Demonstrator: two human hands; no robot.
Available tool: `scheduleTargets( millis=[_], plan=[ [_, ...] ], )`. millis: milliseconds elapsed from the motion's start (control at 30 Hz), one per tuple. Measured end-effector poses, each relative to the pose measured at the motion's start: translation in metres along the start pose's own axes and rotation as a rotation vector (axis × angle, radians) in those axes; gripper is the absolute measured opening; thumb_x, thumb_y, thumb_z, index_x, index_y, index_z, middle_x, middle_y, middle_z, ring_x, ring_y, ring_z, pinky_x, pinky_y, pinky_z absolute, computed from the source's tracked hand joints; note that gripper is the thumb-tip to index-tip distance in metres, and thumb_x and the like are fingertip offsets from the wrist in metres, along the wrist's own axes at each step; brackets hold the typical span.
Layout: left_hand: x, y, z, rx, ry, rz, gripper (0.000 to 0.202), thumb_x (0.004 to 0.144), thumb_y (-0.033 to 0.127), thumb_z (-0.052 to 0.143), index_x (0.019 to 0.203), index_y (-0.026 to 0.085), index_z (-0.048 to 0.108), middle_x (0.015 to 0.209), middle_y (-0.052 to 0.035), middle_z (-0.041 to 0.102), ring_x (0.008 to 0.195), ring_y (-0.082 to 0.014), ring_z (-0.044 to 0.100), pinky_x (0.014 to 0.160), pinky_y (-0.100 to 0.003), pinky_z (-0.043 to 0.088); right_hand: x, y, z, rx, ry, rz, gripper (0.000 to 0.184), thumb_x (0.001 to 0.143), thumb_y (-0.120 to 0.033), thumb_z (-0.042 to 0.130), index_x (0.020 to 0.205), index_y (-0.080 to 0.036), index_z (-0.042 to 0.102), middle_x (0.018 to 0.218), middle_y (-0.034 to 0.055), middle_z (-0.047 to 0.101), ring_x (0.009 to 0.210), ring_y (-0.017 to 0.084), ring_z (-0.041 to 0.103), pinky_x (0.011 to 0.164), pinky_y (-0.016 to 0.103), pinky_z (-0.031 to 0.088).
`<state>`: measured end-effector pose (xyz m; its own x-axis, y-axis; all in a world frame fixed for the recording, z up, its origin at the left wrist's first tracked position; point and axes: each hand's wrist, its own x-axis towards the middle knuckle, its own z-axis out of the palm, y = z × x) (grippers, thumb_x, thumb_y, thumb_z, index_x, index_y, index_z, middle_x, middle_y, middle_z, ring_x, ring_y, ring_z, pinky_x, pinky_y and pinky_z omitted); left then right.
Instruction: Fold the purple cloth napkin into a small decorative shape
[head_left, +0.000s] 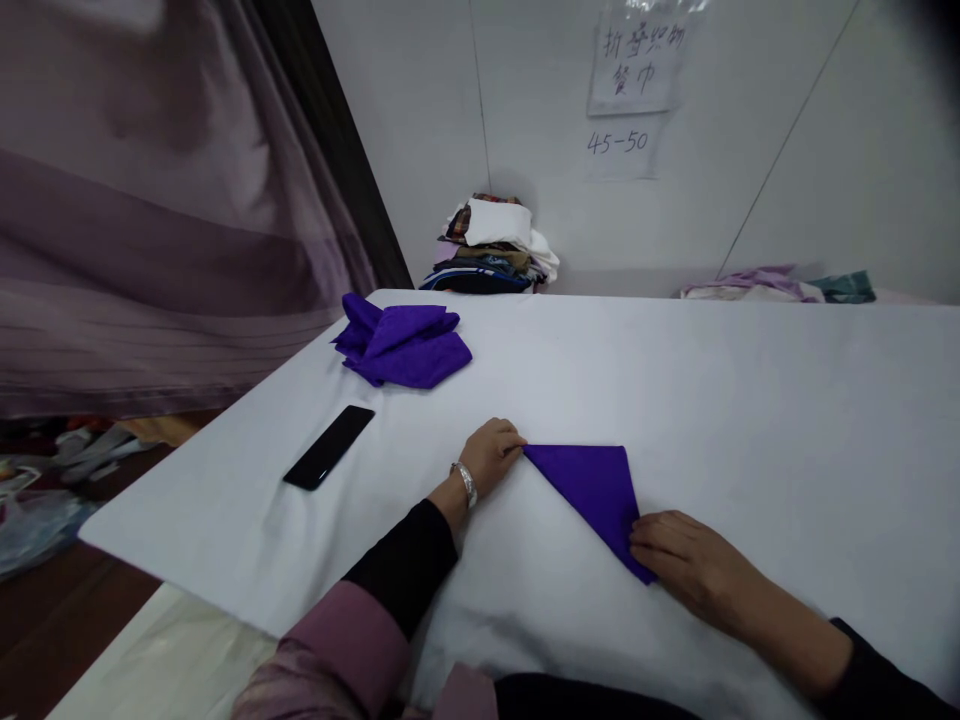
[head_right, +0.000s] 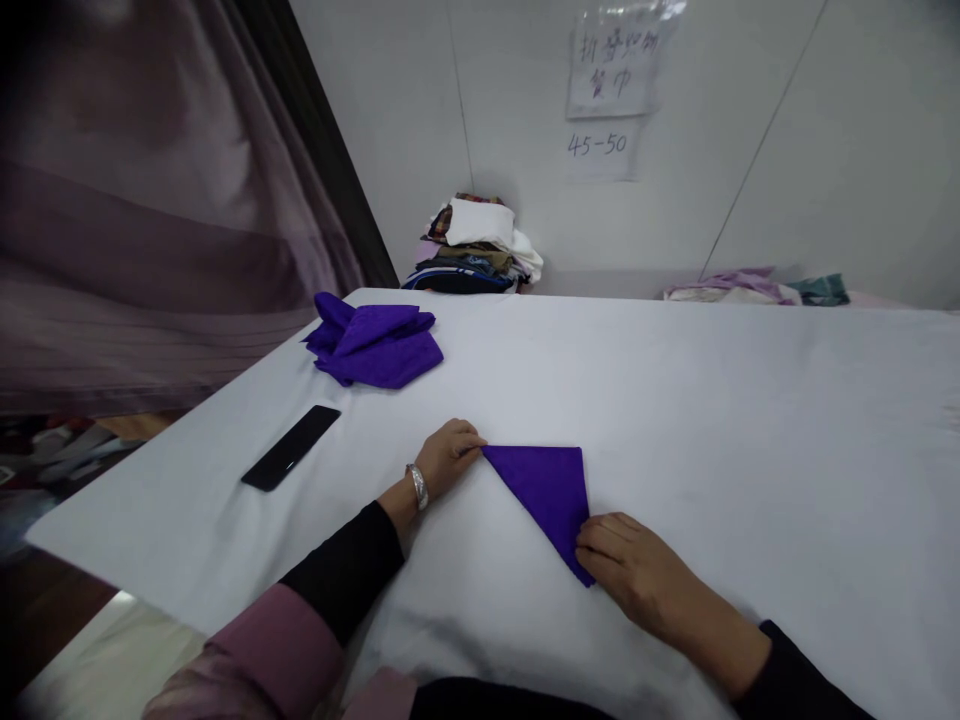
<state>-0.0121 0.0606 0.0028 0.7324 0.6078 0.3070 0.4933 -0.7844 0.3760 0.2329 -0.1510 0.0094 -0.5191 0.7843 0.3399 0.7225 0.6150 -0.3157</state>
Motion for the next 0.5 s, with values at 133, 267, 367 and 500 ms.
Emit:
scheduleTargets(
  millis=[133,267,367,500],
  plan=[
    [0.002,-0.003,-0.005,0.062,-0.074,0.107,0.021,0.085,0.015,0.049,0.090,0.024,0.067,0.087,-0.0020,0.063,0.085,-0.0157,0.054,0.075,-0.028,0.045,0.006,-0.009,-0.009,0.039,-0.020,0.062,0.027,0.092,-0.014,0.038,0.099,-0.020,0.063,0.097,0.0061,0.064,0.091,0.019,0.057,0.079,0.035,0.047],
    [0.001,-0.002,-0.009,0.126,-0.127,0.160,0.027,0.085,0.010,0.046,0.096,0.024,0.065,0.090,-0.0028,0.063,0.085,-0.0165,0.053,0.076,-0.030,0.043,0.005,-0.015,-0.015,0.082,-0.048,0.103,0.030,0.094,-0.019,0.034,0.102,-0.022,0.063,0.102,0.0067,0.063,0.095,0.020,0.056,0.081,0.035,0.047],
    [-0.004,0.003,-0.014,0.170,-0.148,0.168,0.031,0.082,0.007,0.046,0.101,0.024,0.063,0.093,-0.0038,0.062,0.087,-0.0180,0.052,0.076,-0.032,0.041,-0.001,-0.015,-0.013,0.103,-0.067,0.122,0.031,0.094,-0.020,0.034,0.109,-0.022,0.060,0.111,0.0075,0.061,0.102,0.022,0.054,0.085,0.037,0.046],
    [-0.009,0.018,-0.019,0.259,-0.157,0.106,0.022,0.086,0.028,0.050,0.104,0.022,0.061,0.098,-0.0051,0.059,0.093,-0.0203,0.051,0.078,-0.034,0.039,-0.004,-0.020,-0.011,0.035,-0.113,0.148,0.035,0.087,-0.011,0.038,0.115,-0.021,0.057,0.115,0.0082,0.059,0.106,0.022,0.054,0.094,0.042,0.041]
  ],
)
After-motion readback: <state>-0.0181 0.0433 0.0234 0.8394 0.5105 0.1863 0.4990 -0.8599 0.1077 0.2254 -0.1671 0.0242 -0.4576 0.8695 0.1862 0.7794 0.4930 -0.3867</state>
